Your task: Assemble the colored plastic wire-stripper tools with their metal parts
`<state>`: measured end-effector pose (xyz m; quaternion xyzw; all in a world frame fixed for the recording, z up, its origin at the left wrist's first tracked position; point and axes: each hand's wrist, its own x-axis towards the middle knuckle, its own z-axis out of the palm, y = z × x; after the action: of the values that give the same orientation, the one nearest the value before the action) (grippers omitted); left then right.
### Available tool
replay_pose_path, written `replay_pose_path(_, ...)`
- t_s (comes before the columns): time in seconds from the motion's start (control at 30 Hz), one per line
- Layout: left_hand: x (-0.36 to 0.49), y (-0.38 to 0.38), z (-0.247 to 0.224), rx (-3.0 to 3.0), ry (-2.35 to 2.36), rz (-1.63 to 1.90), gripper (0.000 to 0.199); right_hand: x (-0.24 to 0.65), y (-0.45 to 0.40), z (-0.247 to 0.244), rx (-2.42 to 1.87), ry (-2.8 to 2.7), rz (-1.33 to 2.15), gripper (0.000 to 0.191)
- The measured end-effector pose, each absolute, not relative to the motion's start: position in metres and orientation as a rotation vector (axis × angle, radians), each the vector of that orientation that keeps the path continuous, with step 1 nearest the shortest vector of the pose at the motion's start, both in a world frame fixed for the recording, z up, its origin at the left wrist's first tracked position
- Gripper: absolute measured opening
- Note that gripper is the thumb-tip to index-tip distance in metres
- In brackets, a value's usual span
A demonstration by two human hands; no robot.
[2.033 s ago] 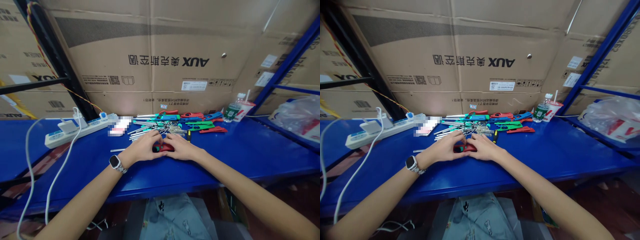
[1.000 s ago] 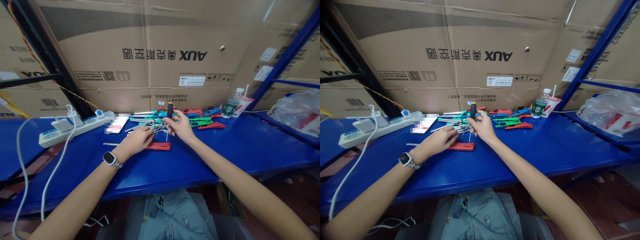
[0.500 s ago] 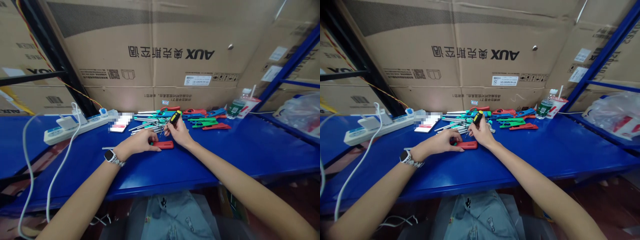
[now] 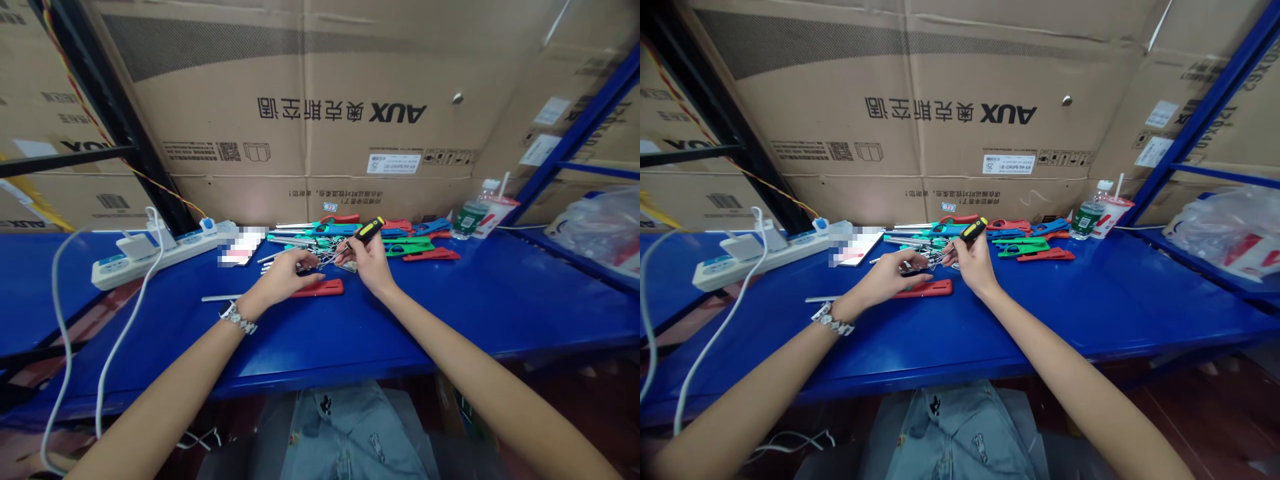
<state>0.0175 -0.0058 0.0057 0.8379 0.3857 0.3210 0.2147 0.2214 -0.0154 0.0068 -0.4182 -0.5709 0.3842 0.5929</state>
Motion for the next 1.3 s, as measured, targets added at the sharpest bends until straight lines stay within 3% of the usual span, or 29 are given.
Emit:
replay_pose_path(0.27, 0.029, -0.005, 0.000, 1.999, 1.029, 0.935, 0.017, 0.219, -0.021, 0.011, -0.825, -1.234, 0.943, 0.039)
replay_pose_path(0.63, 0.030, -0.006, 0.000, 2.096, 1.057, 0.941, 0.018, 0.218, -0.025, 0.011, -0.866, -1.310, 0.880, 0.031)
replay_pose_path(0.93, 0.034, -0.009, -0.004, 2.147, 1.065, 0.974, 0.015, 0.220, -0.028, 0.008, -0.800, -1.440, 0.791, 0.037)
replay_pose_path(1.13, 0.038, -0.021, -0.001, 2.383, 1.070, 0.916, 0.041, 0.229, -0.027, 0.012, -0.879, -1.438, 0.746, 0.043)
replay_pose_path(1.3, 0.036, -0.021, -0.003, 2.600, 1.060, 0.731, 0.036, 0.233, -0.025, 0.011, -0.956, -1.451, 0.707, 0.046)
